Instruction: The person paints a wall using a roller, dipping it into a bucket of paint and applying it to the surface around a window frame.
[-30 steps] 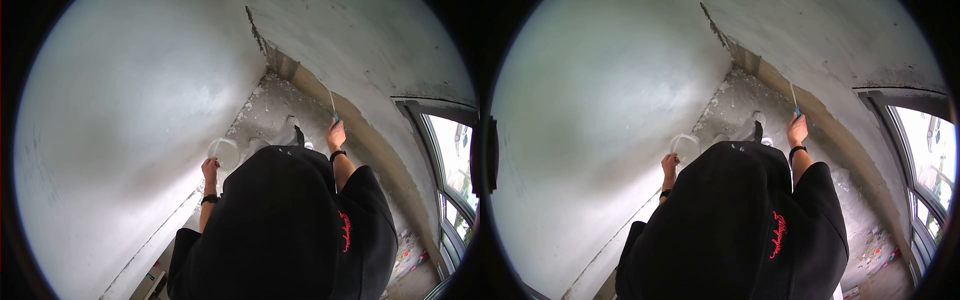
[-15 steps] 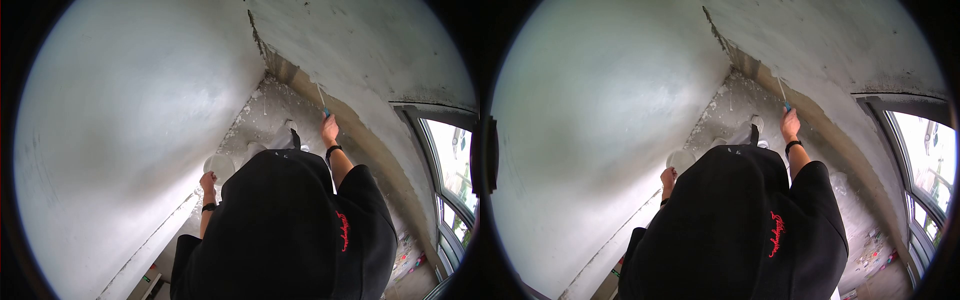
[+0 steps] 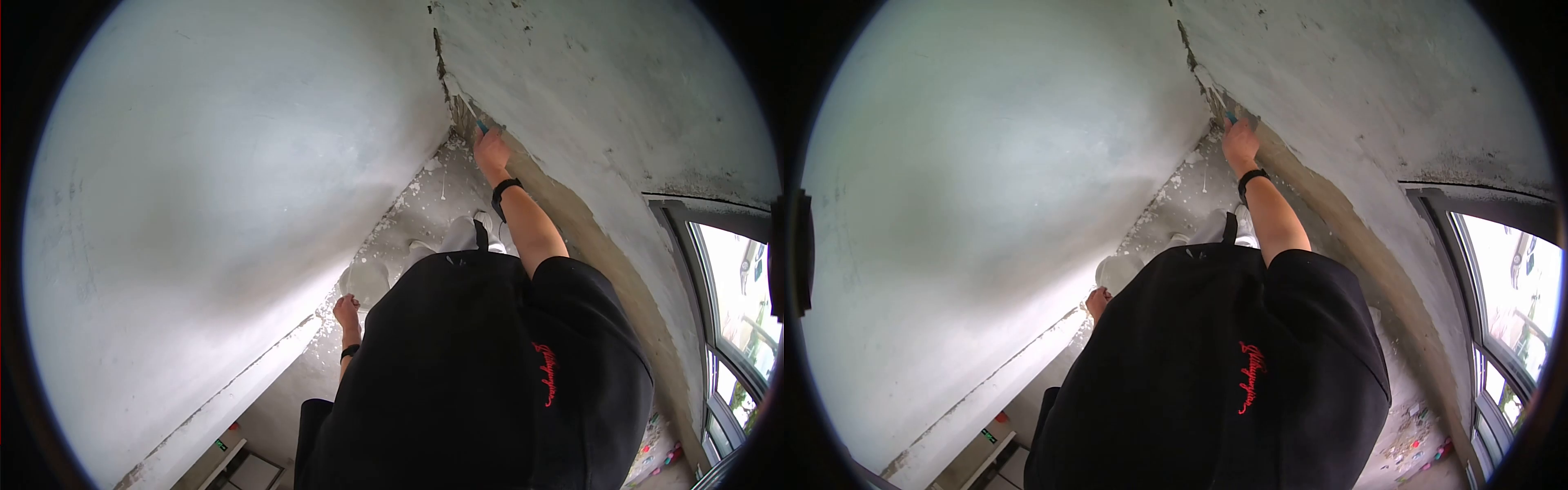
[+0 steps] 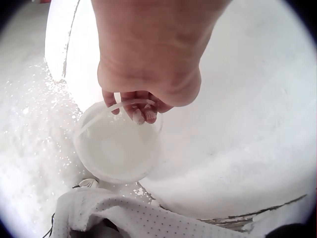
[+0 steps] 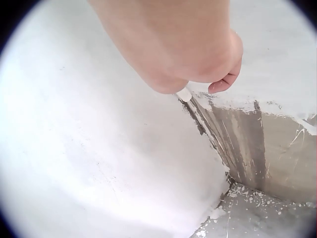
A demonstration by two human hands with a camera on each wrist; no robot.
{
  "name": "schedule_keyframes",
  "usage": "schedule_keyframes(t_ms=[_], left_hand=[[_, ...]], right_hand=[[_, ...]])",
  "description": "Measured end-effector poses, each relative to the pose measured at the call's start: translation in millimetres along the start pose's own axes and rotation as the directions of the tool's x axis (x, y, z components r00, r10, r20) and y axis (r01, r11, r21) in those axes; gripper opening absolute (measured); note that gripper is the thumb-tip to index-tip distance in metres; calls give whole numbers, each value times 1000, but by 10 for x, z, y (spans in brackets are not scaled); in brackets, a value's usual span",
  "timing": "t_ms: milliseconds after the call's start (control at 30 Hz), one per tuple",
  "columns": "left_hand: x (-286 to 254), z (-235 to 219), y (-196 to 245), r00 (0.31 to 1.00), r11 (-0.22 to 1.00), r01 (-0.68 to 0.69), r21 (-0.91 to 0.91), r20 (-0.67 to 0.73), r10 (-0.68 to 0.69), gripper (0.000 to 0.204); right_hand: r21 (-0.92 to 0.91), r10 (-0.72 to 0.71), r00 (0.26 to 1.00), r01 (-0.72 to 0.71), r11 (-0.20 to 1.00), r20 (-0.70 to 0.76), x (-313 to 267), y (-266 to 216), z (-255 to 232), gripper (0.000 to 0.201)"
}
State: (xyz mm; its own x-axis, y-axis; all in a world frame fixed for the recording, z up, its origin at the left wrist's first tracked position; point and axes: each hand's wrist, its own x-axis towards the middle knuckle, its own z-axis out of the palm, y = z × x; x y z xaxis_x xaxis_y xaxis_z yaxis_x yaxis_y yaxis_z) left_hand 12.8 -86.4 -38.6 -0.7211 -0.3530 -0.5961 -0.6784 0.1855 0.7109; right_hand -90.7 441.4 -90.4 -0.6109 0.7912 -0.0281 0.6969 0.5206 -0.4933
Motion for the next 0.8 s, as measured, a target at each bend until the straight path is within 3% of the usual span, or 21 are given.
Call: schedule_keyframes(t_ms=[133,200,233,300,400,500,600,733,800], left_hand=[[-5,-49,-78,998,998,-21,64,-59,25,13],[19,-90,-173,997,994,-44,102,-54,50,13],[28,-120,-240,970,932,-229,280,-11,242,13],[80,-186,-363,908,806,-399,437,69,413,12],[181,-255,-469,922,802,-369,470,77,379,11],[273,-353,-564,981,910,-195,366,61,186,10],[341,-385,-669,946,848,-323,419,105,308,10],[410,-381,-613,941,772,-334,541,146,305,10],[394,-376,-608,951,804,-309,508,145,274,10]], right_hand=[[28,10,999,-9,1000,-53,-31,-80,38,42],[45,88,996,-89,995,14,-96,-16,-12,42],[41,90,996,-91,995,14,-147,39,-34,42],[-27,130,991,-130,991,-4,-278,220,-96,43],[-81,189,982,-186,979,30,-497,601,-221,45],[-162,251,968,-242,957,32,-754,994,-390,47],[-198,261,965,-254,947,7,-1033,1454,-516,47],[-228,309,950,-308,924,-31,-1408,1761,-710,47],[-228,375,926,-373,900,-36,-1557,1850,-808,46]])
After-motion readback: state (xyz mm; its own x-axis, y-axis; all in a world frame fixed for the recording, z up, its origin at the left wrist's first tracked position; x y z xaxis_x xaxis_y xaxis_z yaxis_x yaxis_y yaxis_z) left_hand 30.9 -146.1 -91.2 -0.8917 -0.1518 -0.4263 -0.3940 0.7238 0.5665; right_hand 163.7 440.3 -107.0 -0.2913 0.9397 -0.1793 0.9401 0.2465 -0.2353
